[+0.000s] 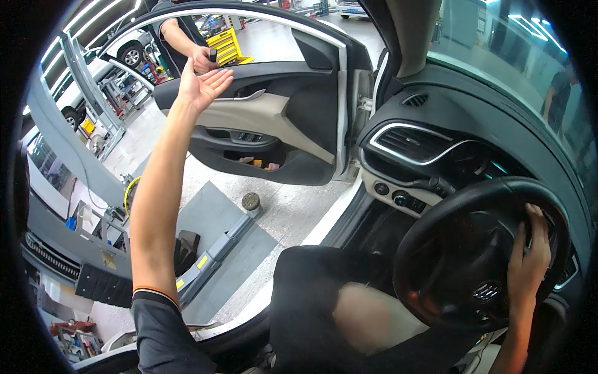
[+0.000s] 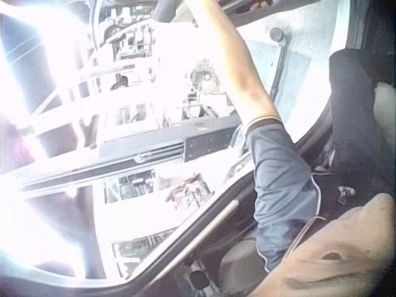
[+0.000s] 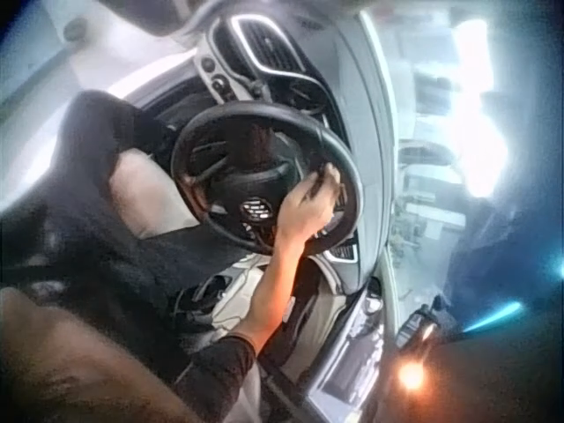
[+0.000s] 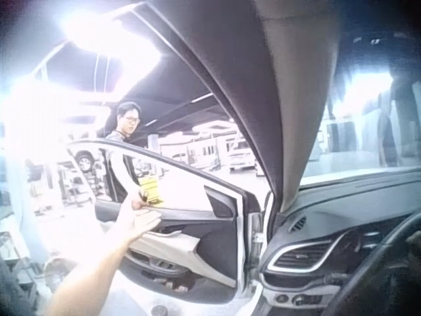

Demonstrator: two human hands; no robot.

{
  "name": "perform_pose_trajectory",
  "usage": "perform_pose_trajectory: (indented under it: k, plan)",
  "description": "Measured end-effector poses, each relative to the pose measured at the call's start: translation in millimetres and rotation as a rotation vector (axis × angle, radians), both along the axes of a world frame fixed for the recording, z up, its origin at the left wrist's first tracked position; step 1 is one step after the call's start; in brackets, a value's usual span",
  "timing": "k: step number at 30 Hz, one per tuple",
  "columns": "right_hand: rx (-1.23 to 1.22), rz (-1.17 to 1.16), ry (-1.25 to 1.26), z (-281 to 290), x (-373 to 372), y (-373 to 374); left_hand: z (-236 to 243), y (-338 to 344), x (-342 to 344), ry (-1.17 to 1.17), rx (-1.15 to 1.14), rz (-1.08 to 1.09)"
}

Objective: Repairing and inspecting parts of the steering column and air vents inside a vehicle.

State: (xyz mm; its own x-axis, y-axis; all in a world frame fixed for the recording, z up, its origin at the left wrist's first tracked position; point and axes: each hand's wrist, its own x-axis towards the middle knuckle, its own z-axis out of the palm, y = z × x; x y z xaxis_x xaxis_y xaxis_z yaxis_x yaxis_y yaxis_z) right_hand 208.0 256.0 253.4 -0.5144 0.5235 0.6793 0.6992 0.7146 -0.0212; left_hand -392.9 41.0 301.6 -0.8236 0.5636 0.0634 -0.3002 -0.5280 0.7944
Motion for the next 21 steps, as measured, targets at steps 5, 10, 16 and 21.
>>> perform_pose_trajectory:
  k: [5, 10, 16, 21]
  plan:
    - [-0.081, 0.004, 0.084, -10, 43, -23, 9, 32, -24, -0.046, -0.232, 0.169]
    - [-0.068, -0.043, 0.058, -13, 72, -43, -1, 19, -75, -0.046, -0.382, 0.122]
    - [-0.12, -0.09, 0.111, -25, 99, -68, -89, -22, 116, 0.422, -0.22, -0.15]
    - [-0.148, 0.06, 0.072, -22, 81, -96, -135, -86, 238, 0.295, -0.181, -0.508]
